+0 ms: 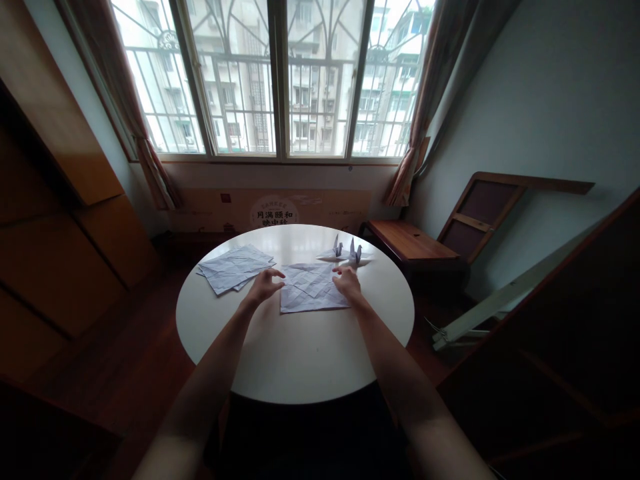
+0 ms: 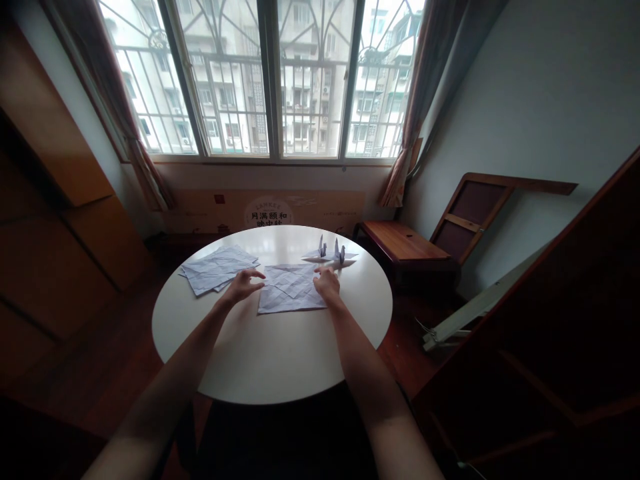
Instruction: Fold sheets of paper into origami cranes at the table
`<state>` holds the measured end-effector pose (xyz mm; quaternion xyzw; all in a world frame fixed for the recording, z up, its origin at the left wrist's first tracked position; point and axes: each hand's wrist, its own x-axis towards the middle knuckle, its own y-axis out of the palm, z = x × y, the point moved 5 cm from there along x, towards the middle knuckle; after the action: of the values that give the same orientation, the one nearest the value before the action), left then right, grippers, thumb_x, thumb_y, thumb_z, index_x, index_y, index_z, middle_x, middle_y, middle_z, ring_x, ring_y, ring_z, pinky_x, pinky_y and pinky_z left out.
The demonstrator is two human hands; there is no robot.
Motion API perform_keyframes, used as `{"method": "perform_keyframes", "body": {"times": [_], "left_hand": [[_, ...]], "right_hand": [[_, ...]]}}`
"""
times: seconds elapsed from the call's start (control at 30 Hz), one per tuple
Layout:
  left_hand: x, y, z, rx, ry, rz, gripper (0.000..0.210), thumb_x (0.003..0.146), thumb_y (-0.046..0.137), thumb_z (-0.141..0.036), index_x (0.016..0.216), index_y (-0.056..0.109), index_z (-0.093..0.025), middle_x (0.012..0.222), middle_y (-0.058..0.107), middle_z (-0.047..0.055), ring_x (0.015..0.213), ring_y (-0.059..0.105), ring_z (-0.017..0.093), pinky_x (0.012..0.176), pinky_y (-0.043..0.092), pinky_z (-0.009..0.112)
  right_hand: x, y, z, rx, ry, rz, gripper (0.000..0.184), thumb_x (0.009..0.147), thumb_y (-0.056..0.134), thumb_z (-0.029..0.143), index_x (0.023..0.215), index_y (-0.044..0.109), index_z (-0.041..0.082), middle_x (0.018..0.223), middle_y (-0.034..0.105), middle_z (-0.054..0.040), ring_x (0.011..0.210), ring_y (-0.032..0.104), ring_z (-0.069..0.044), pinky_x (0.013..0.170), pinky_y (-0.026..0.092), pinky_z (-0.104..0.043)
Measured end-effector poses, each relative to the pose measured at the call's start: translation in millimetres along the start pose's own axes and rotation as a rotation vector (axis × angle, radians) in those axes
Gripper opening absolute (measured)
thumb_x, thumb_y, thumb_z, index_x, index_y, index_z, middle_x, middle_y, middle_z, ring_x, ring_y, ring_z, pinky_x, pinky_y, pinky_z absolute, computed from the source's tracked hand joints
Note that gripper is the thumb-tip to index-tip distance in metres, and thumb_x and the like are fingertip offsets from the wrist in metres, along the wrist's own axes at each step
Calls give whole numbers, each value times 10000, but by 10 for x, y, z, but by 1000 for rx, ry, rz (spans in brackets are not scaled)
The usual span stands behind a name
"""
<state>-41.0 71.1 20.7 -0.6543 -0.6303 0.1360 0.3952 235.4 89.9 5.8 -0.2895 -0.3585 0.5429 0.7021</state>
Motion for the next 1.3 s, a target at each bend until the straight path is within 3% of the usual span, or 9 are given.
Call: {"method": "perform_keyframes", "body": {"times": [0.17,0.33,0.5,0.87,1.1,1.3], "left_hand": [[-105,164,-212,-25,109,236,288,692,733,-343,949,739,-214,1120,702,58,1087,619,248,1000,446,346],[-181,203,-260,33,135,301,634,648,769,-502,1218,645,-254,1230,656,59,1149,595,246,991,434,300],[-228,235,-224,188,118,417,909,551,782,-626,1357,521,-297,1460,460,85,1367,379,310,1143,228,415],[-214,276,-237,193,172,410,760,636,721,-639,1293,585,-281,1410,513,92,1336,418,317,1131,245,435],[-216,320,-169,264,141,522,897,596,705,-714,1357,519,-275,1501,395,105,1400,300,345,1161,131,507],[-223,310,-203,239,192,420,802,670,675,-688,1339,534,-271,1443,469,104,1370,352,331,1164,98,531]], "right_hand": [[-5,60,85,-42,-96,72,271,804,582,224,1025,738,224,1088,698,-47,1102,593,-225,988,426,-322],[-24,107,117,-90,-92,126,265,814,590,308,1012,752,240,1072,715,-57,1108,589,-260,979,428,-370],[-33,107,127,-114,-87,132,292,830,565,342,1036,748,248,1088,710,-64,1146,560,-288,965,429,-394],[-48,108,136,-127,-95,135,313,829,555,371,1048,746,255,1097,706,-62,1156,544,-305,950,433,-396],[-70,101,159,-143,-77,161,309,833,568,369,1062,740,253,1152,687,-67,1191,519,-305,968,420,-399],[-66,122,174,-122,-107,174,294,836,576,359,1046,746,244,1166,682,-72,1192,513,-317,976,415,-408]]}}
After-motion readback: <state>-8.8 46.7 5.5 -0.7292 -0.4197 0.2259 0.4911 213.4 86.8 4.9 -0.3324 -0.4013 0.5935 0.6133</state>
